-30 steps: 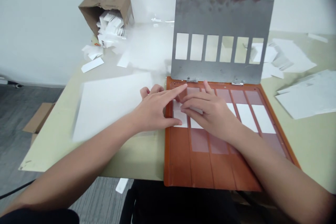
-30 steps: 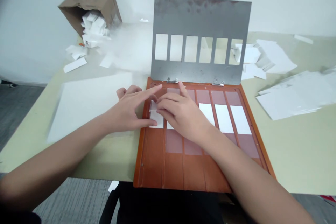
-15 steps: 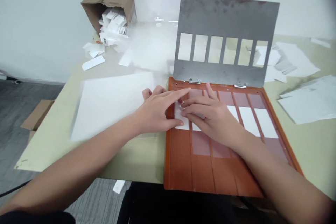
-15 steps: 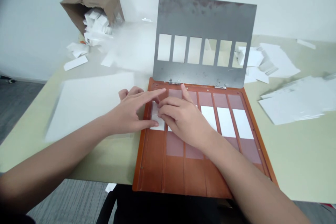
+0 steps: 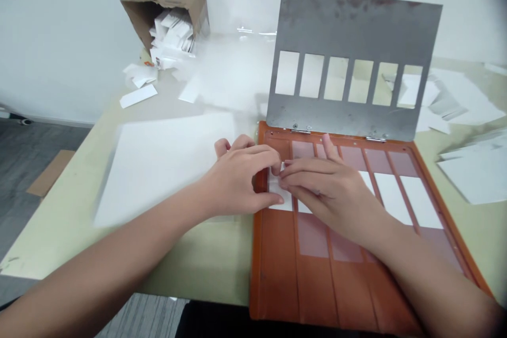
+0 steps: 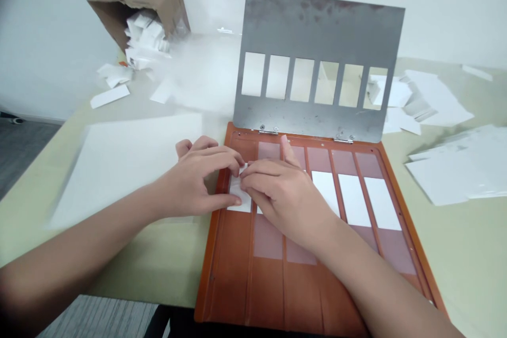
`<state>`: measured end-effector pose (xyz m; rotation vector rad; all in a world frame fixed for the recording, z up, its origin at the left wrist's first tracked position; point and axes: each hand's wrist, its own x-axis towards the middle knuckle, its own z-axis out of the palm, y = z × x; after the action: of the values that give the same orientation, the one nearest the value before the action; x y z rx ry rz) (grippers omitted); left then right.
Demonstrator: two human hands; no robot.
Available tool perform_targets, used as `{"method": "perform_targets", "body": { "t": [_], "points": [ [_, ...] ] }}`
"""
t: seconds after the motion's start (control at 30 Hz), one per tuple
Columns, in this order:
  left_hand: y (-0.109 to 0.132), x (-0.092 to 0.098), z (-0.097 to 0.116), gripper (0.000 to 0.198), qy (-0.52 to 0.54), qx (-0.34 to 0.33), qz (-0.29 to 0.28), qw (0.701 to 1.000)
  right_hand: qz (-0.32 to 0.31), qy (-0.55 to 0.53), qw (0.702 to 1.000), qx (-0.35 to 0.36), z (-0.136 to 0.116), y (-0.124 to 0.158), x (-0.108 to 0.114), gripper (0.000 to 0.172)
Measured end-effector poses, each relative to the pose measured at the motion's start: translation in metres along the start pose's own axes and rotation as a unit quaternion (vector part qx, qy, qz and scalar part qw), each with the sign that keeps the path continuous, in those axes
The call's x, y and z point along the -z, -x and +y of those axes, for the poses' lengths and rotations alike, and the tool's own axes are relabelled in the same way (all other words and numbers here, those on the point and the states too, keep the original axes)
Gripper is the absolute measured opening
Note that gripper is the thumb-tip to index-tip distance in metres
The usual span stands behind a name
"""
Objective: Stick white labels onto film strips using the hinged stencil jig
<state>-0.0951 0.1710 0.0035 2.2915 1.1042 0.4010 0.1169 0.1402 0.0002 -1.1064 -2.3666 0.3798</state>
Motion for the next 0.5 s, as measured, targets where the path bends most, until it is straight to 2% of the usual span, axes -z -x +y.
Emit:
{"method": "perform_targets", "body": {
  "t": [0.5],
  "points": [
    [0.0002, -0.0027, 0.0007, 0.033, 0.014, -0.008, 0.007, 1.0, -0.005, 0.016, 1.0, 0.009, -0.0004, -0.0005, 0.0013, 0.02]
  ]
}}
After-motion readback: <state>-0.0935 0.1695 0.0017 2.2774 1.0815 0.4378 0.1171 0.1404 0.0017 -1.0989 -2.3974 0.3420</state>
